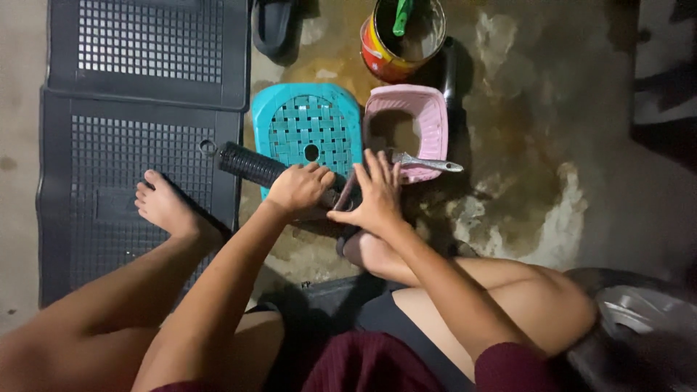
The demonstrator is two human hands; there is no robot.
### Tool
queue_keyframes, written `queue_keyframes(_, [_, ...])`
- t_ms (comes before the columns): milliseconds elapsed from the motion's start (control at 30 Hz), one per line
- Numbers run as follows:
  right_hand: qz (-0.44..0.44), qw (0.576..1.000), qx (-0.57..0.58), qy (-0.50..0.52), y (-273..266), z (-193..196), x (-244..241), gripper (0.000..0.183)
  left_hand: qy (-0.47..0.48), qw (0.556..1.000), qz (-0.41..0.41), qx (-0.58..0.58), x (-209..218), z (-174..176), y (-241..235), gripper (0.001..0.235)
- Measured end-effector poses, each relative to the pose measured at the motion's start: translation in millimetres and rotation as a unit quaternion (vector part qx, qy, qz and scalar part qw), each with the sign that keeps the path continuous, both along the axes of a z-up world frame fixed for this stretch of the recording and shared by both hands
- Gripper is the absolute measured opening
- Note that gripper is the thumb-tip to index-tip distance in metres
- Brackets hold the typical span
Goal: The person sits on the floor and uses a small brush to scrub a cylindrical metal part resting on a blue plastic stool. The person repeatedly scrubs the surface of the metal part, occasionally rotating it to access different areas.
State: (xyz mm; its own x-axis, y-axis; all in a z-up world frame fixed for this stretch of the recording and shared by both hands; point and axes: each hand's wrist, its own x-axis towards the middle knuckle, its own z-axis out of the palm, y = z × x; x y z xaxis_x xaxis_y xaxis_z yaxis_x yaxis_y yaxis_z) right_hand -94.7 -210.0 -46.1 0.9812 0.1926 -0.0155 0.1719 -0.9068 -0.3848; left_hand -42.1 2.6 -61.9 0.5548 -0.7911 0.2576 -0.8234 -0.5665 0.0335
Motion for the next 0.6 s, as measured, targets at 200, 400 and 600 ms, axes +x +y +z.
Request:
queue_keyframes(200, [-0.033,0.999,-0.001,0.034,6,3,-3,0.118,0.001,1.0,-0.018,-0.001,1,-39,0,0.033])
queue_keyframes(400, [-0.017,1.0,0.005,0.02,13,-4,-19,0.116,0.018,0.998,-0.052,0.004,-2,-29,1,0.048])
queue_keyframes(600, [0.016,0.997,0.02,0.073,28,18,-33,0.11,0.06,0.997,-0.047,0.016,-1,-24,2,0.042])
